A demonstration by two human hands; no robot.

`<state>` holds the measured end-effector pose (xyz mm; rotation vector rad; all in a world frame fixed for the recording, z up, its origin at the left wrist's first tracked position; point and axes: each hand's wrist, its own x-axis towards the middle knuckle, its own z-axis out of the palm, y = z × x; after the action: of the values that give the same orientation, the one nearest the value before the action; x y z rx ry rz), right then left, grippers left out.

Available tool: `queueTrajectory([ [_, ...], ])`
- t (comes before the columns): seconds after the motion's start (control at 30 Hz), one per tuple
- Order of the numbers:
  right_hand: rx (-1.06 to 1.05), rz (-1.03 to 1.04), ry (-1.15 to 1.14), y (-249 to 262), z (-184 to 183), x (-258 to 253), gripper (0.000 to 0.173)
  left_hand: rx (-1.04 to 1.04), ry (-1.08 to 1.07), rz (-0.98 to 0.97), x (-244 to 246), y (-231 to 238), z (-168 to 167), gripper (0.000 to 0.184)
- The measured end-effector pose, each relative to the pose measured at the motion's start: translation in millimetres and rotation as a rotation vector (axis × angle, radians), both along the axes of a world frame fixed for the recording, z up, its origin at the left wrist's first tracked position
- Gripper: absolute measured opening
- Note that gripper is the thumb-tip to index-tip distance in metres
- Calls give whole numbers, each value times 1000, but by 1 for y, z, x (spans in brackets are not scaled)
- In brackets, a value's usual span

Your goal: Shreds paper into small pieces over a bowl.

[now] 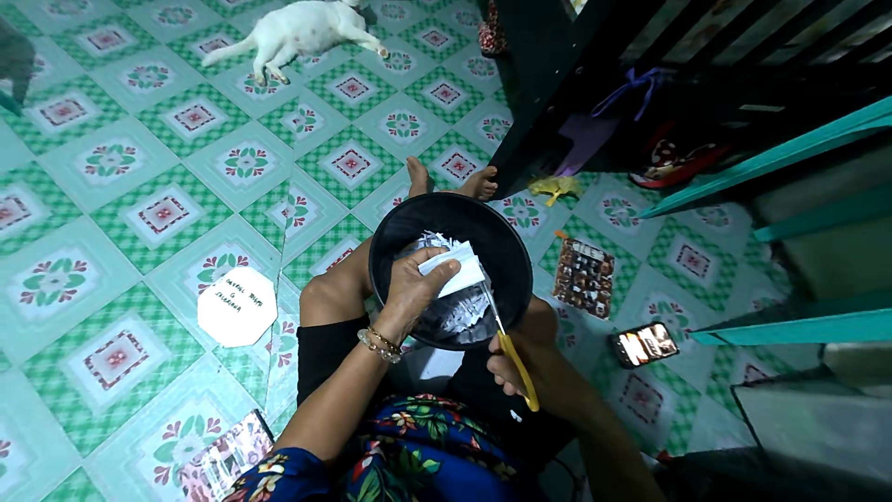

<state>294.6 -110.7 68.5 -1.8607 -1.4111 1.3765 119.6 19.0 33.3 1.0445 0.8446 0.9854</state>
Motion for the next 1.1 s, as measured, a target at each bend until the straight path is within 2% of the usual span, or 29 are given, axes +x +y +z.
queueTrajectory([
  [0.23,9,50,-14,-2,1,2,50,8,-1,21,1,-1,1,9],
  [0.37,41,29,6,5,2,-4,42,32,-13,-19,3,-1,-1,10],
  [0.8,185,-55,14,4,-7,-12,34,12,14,-81,1,1,1,9],
  [1.1,182,-50,-10,6,-10,-13,41,6,38,-166,0,2,3,9],
])
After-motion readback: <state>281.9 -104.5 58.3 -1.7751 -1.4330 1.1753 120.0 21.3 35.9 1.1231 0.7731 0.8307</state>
